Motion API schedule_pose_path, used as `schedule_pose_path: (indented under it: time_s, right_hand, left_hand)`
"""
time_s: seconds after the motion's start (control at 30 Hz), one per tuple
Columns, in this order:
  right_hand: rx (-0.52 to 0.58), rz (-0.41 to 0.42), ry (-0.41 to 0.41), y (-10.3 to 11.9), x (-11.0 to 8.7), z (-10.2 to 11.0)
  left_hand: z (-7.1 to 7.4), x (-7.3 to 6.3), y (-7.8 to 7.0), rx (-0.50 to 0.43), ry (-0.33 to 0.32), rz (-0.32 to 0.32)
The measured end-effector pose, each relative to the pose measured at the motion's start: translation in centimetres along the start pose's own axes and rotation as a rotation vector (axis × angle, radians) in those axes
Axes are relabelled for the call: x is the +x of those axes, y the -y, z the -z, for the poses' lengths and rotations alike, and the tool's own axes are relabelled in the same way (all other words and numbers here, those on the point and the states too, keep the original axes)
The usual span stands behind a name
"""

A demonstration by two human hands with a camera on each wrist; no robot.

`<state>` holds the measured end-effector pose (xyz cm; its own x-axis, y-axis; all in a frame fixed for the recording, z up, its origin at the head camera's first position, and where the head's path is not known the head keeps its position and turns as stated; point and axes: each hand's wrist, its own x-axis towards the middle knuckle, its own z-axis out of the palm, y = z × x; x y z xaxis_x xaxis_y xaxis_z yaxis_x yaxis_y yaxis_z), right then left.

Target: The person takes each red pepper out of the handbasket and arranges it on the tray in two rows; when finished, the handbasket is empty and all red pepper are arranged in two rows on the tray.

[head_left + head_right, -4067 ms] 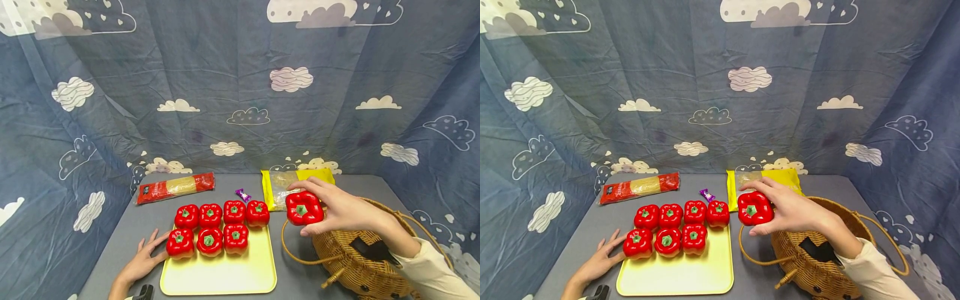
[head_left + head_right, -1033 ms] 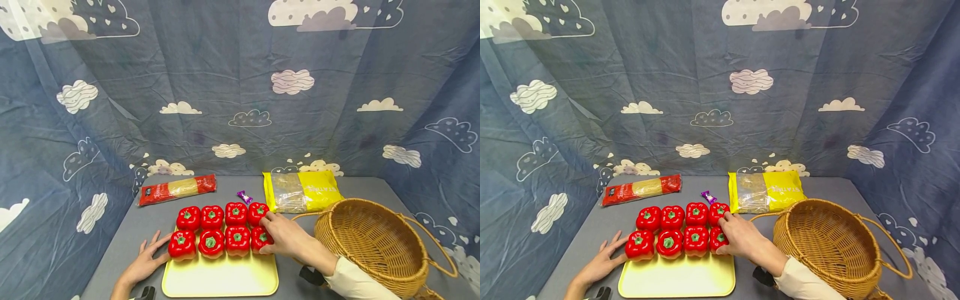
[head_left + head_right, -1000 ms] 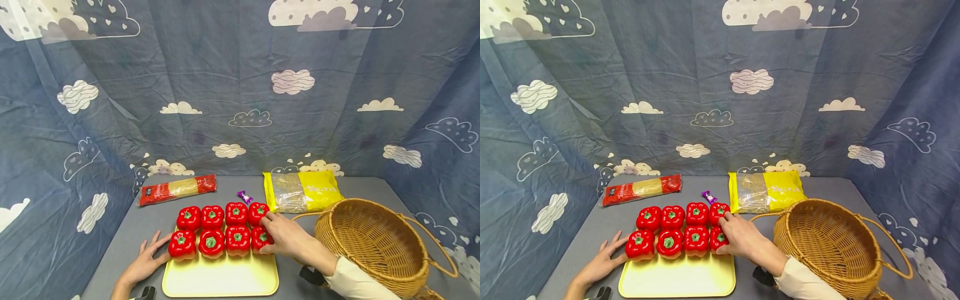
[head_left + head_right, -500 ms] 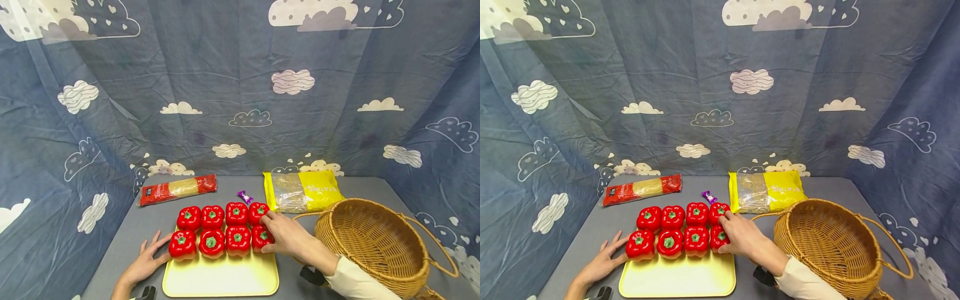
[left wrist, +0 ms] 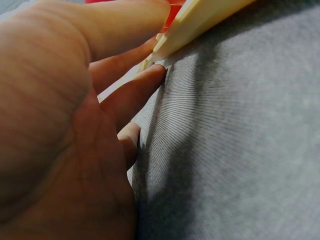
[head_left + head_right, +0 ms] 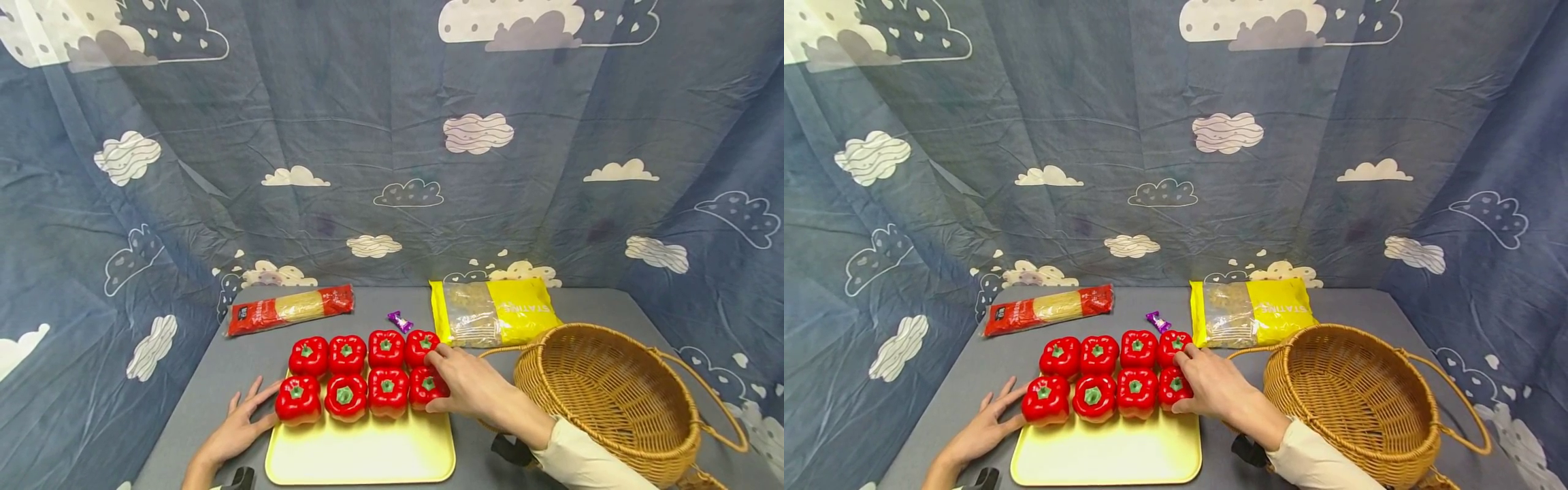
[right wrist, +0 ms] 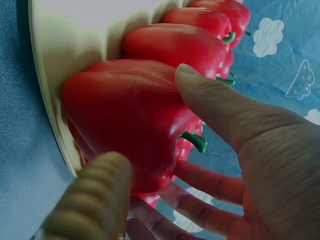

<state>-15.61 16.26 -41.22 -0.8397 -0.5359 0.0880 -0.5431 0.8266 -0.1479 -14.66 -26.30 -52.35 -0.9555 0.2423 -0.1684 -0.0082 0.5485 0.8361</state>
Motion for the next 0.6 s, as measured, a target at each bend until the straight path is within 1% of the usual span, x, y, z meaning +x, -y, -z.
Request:
schedule_pose_path:
  time_s: [0.13,0.27,0.4,0.5,0.53,0.6]
  right_hand:
    - [0.006,0.006,0.002,-0.1,-0.1,0.1]
    - [0.022,0.013,-0.005,-0.3,-0.1,0.7]
    - [0.058,0.02,-0.012,-0.5,-0.4,1.7]
    - [0.109,0.03,-0.033,-0.5,-1.2,2.6]
    - [0.124,0.036,-0.053,-0.6,-1.6,3.0]
    - [0.147,0.027,-0.098,-0.8,-2.6,3.7]
  left_hand:
    - [-0.1,0.0,0.0,-0.002,0.003,0.001]
    - [-0.1,0.3,-0.1,-0.002,0.005,0.004]
    - [0.2,0.3,-0.1,-0.02,-0.013,0.035]
    - [0.7,-0.2,-0.3,-0.043,-0.036,0.073]
    - [1.0,-0.6,-0.4,-0.048,-0.045,0.073]
    - [1.6,-1.3,-0.8,-0.036,-0.071,0.052]
